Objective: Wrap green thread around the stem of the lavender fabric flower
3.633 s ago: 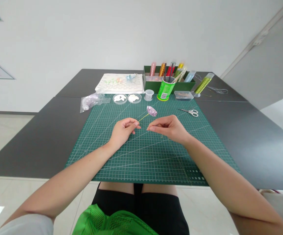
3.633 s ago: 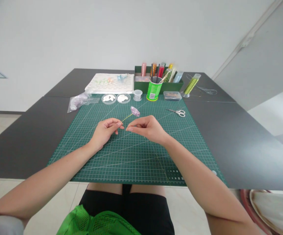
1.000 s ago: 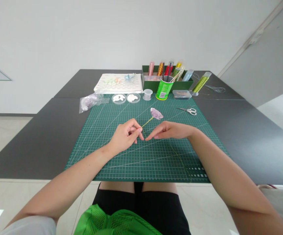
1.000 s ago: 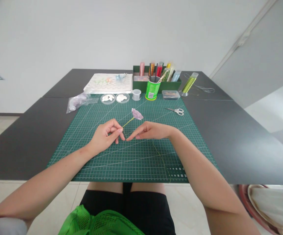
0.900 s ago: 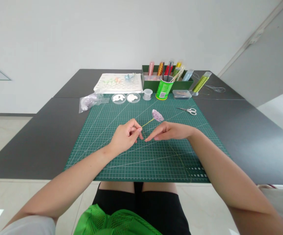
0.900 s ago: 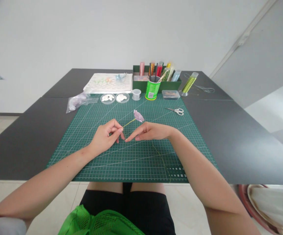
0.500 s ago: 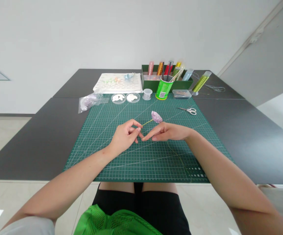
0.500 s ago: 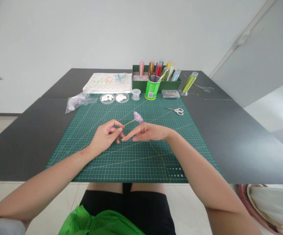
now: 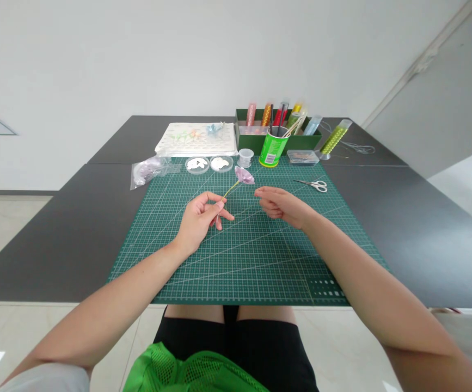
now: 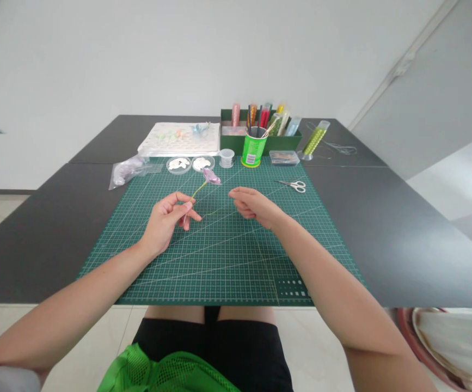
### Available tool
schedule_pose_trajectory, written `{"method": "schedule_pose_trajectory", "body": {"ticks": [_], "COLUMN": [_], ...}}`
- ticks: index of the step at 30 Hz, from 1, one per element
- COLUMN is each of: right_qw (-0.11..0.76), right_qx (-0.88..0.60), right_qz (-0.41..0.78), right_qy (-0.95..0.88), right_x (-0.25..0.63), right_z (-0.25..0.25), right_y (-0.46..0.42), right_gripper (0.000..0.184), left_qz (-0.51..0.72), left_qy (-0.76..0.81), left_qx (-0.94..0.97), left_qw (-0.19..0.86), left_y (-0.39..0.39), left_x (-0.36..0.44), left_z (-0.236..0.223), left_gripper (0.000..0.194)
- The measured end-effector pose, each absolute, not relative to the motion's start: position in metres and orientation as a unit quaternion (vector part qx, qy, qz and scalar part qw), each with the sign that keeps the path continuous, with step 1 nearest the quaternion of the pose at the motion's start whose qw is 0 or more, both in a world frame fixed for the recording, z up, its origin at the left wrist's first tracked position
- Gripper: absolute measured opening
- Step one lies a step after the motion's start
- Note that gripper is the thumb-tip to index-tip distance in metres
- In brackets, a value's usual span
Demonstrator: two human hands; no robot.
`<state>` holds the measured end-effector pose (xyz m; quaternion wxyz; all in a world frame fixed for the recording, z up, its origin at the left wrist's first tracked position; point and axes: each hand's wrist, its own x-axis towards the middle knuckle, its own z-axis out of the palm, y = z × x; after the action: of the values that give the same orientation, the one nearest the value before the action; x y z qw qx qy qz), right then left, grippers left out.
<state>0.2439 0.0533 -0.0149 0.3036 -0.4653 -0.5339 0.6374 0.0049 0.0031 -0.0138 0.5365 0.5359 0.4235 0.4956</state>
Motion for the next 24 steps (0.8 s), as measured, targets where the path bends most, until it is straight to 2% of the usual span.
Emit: {"method": "schedule_pose_trajectory", "body": {"ticks": [3,5,6,8,11,13,15,17,20,24], "right_qw": [0.329,0.350,0.361,0.370,0.347,0.308,0.253,0.236,0.266,0.259], "right_qx": [-0.554,-0.537,-0.506,-0.427,-0.320,-0.276,-0.278,-0.321,-0.380,-0.377], "right_qz": [0.436,0.329,0.312,0.364,0.559,0.663,0.686,0.613,0.428,0.267], "right_qy": [-0.628,-0.694,-0.719,-0.740,-0.682,-0.624,-0.623,-0.682,-0.776,-0.848], "right_x": [0.240,0.236,0.233,0.225,0.211,0.203,0.198,0.198,0.202,0.211], "right_z": [-0.021,-0.025,-0.026,-0.026,-0.025,-0.024,-0.022,-0.019,-0.015,-0.011], "right_y": [0.057,0.055,0.053,0.045,0.030,0.021,0.015,0.013,0.013,0.013], "right_gripper": [0.014,0.010,0.012,0.021,0.035,0.045,0.050,0.045,0.032,0.034], "left_qz": [0.489,0.484,0.482,0.481,0.483,0.485,0.487,0.484,0.473,0.451], "left_qy": [0.434,0.438,0.439,0.438,0.439,0.446,0.460,0.476,0.494,0.513], "left_qx": [0.545,0.550,0.551,0.554,0.567,0.580,0.590,0.596,0.606,0.625], "left_qw": [0.525,0.521,0.521,0.519,0.503,0.479,0.451,0.430,0.407,0.378], "left_y": [0.003,0.002,0.002,0.002,0.002,0.002,0.002,0.002,0.001,0.001], "left_x": [0.005,0.005,0.005,0.005,0.005,0.005,0.005,0.004,0.004,0.005], "left_z": [-0.015,-0.016,-0.016,-0.017,-0.016,-0.016,-0.015,-0.016,-0.017,-0.017], "left_gripper": [0.021,0.023,0.023,0.024,0.022,0.020,0.018,0.016,0.016,0.013]}}
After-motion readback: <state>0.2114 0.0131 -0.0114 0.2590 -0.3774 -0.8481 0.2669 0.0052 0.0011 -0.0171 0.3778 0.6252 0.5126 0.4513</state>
